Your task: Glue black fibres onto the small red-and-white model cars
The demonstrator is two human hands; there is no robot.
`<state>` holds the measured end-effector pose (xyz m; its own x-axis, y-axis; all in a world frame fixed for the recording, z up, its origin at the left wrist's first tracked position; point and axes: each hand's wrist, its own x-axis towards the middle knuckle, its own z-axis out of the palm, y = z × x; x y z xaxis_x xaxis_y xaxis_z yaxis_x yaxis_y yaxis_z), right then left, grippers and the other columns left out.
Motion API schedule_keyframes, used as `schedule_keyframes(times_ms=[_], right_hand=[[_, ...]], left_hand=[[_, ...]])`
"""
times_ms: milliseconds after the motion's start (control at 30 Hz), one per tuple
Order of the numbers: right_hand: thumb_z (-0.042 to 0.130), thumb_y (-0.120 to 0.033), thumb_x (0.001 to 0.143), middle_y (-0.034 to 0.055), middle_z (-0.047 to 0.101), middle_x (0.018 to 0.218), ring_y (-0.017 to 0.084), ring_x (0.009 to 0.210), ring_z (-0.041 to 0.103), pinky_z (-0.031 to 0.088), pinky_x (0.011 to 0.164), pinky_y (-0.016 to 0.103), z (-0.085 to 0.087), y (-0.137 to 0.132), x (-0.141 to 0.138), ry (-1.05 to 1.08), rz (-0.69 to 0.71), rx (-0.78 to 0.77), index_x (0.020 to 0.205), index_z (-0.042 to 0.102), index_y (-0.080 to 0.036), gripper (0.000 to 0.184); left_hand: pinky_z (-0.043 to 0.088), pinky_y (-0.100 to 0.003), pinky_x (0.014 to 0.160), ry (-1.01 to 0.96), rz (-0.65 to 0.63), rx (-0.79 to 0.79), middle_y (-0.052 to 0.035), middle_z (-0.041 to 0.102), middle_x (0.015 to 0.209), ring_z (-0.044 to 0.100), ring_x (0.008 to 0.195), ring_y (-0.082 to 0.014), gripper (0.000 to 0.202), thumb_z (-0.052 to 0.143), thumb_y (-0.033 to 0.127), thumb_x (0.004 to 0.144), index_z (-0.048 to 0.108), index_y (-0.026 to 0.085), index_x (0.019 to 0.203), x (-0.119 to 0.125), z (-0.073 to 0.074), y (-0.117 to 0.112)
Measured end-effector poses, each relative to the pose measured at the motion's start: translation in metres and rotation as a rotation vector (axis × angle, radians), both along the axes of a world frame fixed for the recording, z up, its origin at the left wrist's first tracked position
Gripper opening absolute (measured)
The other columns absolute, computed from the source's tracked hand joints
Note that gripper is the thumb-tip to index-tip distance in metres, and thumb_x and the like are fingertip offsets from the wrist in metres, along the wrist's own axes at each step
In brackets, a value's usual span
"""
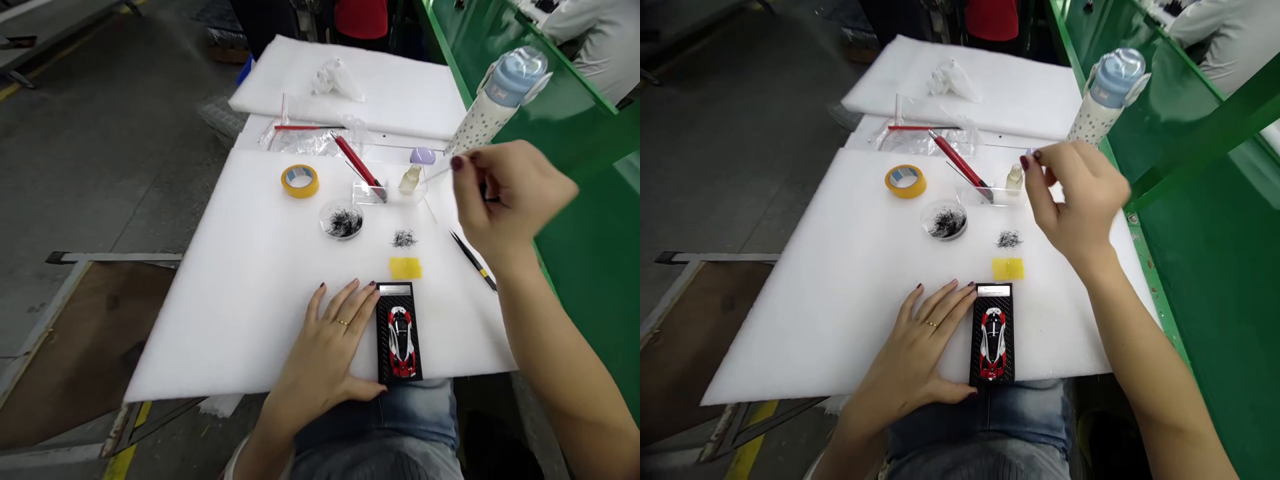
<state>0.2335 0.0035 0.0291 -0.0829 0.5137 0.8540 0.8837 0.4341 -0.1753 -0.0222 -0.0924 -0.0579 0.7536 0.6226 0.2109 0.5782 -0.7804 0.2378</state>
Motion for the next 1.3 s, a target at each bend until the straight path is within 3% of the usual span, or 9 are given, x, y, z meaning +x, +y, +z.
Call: schedule_keyframes(times_ms=[67, 133, 233, 333, 500, 733, 1100, 1200, 1300], right_hand=[[0.063, -0.025, 0.092, -0.0038, 0.049, 0.054, 0.012, 0.049, 0.042, 0.03, 0.049, 0.031, -0.006, -0.03, -0.007, 0.253, 0.104, 0.05, 0.065, 0.051, -0.024, 0.03], [0.068, -0.028, 0.091, -0.0052, 0.047, 0.052, 0.011, 0.044, 0.04, 0.028, 0.044, 0.03, -0.022, -0.062, -0.013, 0.58, 0.159, -0.065, 0.067, 0.053, -0.024, 0.028], [0.074, -0.031, 0.089, -0.0054, 0.046, 0.052, 0.01, 0.044, 0.037, 0.029, 0.042, 0.027, -0.049, -0.102, -0.023, 0.936, 0.141, -0.341, 0.068, 0.057, -0.023, 0.028], [0.077, -0.03, 0.086, -0.0063, 0.044, 0.051, 0.009, 0.044, 0.034, 0.031, 0.042, 0.025, -0.067, -0.125, -0.032, 1.117, 0.11, -0.332, 0.067, 0.055, -0.022, 0.031], [0.077, -0.03, 0.087, -0.0059, 0.047, 0.051, 0.009, 0.045, 0.037, 0.036, 0.044, 0.025, -0.077, -0.134, -0.037, 1.172, 0.075, -0.36, 0.067, 0.057, -0.021, 0.029], [0.077, -0.037, 0.089, -0.0041, 0.053, 0.056, 0.01, 0.051, 0.042, 0.033, 0.048, 0.026, -0.08, -0.139, -0.034, 1.118, 0.035, -0.451, 0.068, 0.059, -0.021, 0.032], [0.075, -0.04, 0.09, -0.0028, 0.053, 0.056, 0.013, 0.05, 0.044, 0.028, 0.045, 0.03, -0.08, -0.14, -0.036, 1.064, -0.002, -0.492, 0.068, 0.059, -0.024, 0.031], [0.075, -0.04, 0.089, -0.002, 0.055, 0.057, 0.013, 0.047, 0.043, 0.029, 0.043, 0.031, -0.079, -0.138, -0.038, 1.05, 0.001, -0.472, 0.068, 0.059, -0.025, 0.03], [0.077, -0.035, 0.086, -0.0042, 0.049, 0.052, 0.011, 0.04, 0.035, 0.028, 0.038, 0.032, -0.07, -0.131, -0.038, 1.012, 0.013, -0.306, 0.065, 0.059, -0.025, 0.03]], left_hand=[[-0.012, -0.042, 0.127, -0.006, 0.006, -0.006, -0.0178, 0.056, 0.151, 0.043, 0.141, -0.0339, 0.125, 0.07, 0.089, 0.063, 0.041, 0.004, 0.15, 0.0, 0.0, 0.0], [-0.009, -0.043, 0.127, -0.014, 0.007, -0.013, -0.0183, 0.055, 0.151, 0.043, 0.141, -0.0345, 0.123, 0.07, 0.087, 0.065, 0.041, 0.003, 0.15, 0.0, 0.0, 0.0], [-0.006, -0.044, 0.128, -0.03, 0.01, -0.029, -0.0189, 0.055, 0.151, 0.044, 0.141, -0.0354, 0.119, 0.069, 0.085, 0.068, 0.042, 0.003, 0.15, 0.0, 0.0, -0.001], [-0.004, -0.045, 0.128, -0.042, 0.019, -0.05, -0.0186, 0.054, 0.152, 0.043, 0.142, -0.0356, 0.116, 0.066, 0.085, 0.072, 0.042, 0.003, 0.151, -0.001, 0.0, -0.002], [-0.001, -0.045, 0.128, -0.059, 0.01, -0.049, -0.0198, 0.056, 0.15, 0.045, 0.141, -0.0362, 0.113, 0.06, 0.086, 0.076, 0.043, 0.002, 0.15, -0.002, 0.001, -0.001], [0.002, -0.046, 0.128, -0.047, 0.014, -0.071, -0.0196, 0.054, 0.152, 0.044, 0.143, -0.0358, 0.106, 0.05, 0.085, 0.084, 0.043, 0.003, 0.15, -0.002, 0.002, -0.001], [0.0, -0.046, 0.127, -0.005, 0.01, -0.096, -0.0192, 0.053, 0.154, 0.042, 0.144, -0.0357, 0.109, 0.052, 0.086, 0.082, 0.04, 0.003, 0.151, -0.002, 0.004, -0.001], [0.0, -0.047, 0.127, -0.007, 0.011, -0.095, -0.0192, 0.053, 0.154, 0.042, 0.144, -0.0361, 0.111, 0.056, 0.087, 0.079, 0.04, 0.003, 0.152, -0.002, 0.004, -0.001], [0.0, -0.047, 0.127, -0.007, 0.013, -0.093, -0.0193, 0.053, 0.154, 0.042, 0.144, -0.0363, 0.111, 0.058, 0.085, 0.079, 0.04, 0.004, 0.152, -0.002, 0.004, -0.001]])
